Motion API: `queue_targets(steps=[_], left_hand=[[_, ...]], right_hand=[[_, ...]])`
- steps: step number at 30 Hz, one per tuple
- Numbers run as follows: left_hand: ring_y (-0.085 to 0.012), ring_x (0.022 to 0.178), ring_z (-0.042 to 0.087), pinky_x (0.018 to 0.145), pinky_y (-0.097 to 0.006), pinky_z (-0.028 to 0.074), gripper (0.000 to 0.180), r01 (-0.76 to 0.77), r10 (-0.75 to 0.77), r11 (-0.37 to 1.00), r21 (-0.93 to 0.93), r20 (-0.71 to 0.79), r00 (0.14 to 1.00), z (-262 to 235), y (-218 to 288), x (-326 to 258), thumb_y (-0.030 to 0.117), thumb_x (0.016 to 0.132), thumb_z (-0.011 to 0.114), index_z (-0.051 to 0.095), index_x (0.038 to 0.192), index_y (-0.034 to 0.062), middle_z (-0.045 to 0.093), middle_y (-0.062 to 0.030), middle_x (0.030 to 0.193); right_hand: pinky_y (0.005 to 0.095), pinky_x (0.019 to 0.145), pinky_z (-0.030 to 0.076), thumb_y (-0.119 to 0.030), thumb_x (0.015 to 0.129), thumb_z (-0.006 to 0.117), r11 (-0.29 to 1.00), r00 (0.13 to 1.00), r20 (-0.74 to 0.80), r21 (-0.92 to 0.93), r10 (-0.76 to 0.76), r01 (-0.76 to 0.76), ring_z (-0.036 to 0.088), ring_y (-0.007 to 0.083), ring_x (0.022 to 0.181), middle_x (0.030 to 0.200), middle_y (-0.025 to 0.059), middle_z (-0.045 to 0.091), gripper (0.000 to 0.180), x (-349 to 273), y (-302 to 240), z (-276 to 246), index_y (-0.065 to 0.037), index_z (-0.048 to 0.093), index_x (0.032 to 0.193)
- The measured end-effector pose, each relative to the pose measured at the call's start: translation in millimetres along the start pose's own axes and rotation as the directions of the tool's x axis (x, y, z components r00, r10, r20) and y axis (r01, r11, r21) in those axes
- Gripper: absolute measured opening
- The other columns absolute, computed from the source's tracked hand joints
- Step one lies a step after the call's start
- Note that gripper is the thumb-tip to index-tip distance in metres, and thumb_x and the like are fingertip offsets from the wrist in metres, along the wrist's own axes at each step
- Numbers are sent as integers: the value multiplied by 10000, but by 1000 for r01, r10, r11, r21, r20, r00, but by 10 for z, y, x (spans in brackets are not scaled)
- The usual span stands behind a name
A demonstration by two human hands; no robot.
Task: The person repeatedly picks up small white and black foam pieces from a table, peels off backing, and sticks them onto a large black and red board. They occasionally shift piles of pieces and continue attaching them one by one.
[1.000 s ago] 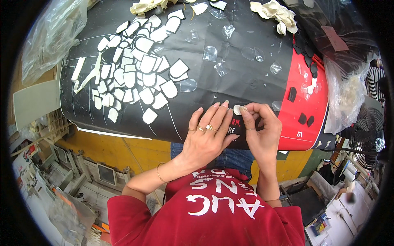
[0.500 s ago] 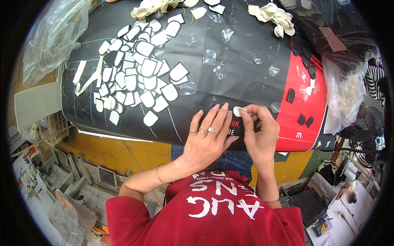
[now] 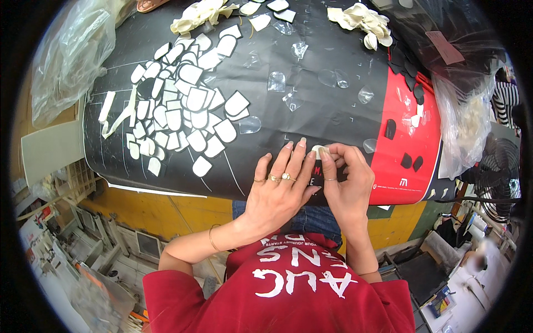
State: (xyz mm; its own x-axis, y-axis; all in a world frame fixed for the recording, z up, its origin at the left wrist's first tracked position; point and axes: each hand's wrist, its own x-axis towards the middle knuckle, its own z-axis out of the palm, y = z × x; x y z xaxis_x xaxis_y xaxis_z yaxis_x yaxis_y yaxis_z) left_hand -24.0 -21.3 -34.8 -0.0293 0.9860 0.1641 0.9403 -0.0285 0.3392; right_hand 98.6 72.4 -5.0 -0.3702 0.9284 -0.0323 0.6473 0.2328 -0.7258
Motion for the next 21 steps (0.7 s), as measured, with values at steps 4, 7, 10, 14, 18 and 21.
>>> queue_targets(steps=[4, 7, 10, 14, 18, 21], left_hand=[[-267, 1324, 473, 1079, -462, 316, 616, -6, 6, 999, 38, 15, 1000, -7, 11, 6, 380, 811, 744, 603, 1333, 86, 494, -125, 1473], [-264, 1324, 478, 1071, -467, 326, 615, -12, 11, 998, 58, 13, 1000, -2, 20, 4, 381, 810, 743, 608, 1331, 84, 494, -118, 1476], [-261, 1323, 483, 1070, -469, 330, 607, -16, 15, 997, 80, 18, 1000, 1, 28, -1, 386, 814, 737, 616, 1324, 80, 495, -115, 1477], [-257, 1324, 485, 1074, -469, 329, 597, -20, 17, 994, 105, 26, 1000, 0, 42, 2, 393, 821, 727, 624, 1315, 73, 497, -117, 1475], [-255, 1327, 484, 1080, -471, 321, 604, -21, 19, 996, 88, 23, 1000, -9, 37, 18, 392, 821, 727, 620, 1318, 65, 500, -120, 1473], [-256, 1333, 477, 1089, -473, 304, 606, -11, 8, 998, 62, 45, 999, -17, 29, 10, 385, 827, 724, 613, 1326, 60, 492, -121, 1479]], right_hand=[[362, 628, 486, -86, 872, 742, 1000, 999, -36, -6, 4, -4, 590, 247, 708, 824, 93, 615, 141, -12, 2, -4, -9, 644, 938], [367, 629, 486, -79, 874, 737, 999, 999, -38, -14, -31, 30, 589, 251, 714, 811, 91, 606, 137, 3, 22, 1, -4, 632, 922], [377, 642, 484, -72, 881, 724, 999, 999, -29, -36, -38, 37, 589, 262, 727, 803, 93, 599, 123, 10, 35, 0, -7, 620, 898], [393, 665, 483, -69, 894, 702, 999, 999, -17, -33, -28, 27, 588, 277, 742, 795, 96, 597, 105, 26, 29, -3, -12, 615, 880], [381, 653, 481, -78, 906, 695, 999, 1000, 13, -38, 12, -11, 584, 260, 716, 785, 99, 597, 109, 57, 21, -33, -3, 618, 886], [342, 606, 470, -103, 916, 703, 974, 982, 65, 129, 178, -185, 571, 212, 652, 780, 100, 604, 138, 87, 45, -123, 12, 630, 898]])
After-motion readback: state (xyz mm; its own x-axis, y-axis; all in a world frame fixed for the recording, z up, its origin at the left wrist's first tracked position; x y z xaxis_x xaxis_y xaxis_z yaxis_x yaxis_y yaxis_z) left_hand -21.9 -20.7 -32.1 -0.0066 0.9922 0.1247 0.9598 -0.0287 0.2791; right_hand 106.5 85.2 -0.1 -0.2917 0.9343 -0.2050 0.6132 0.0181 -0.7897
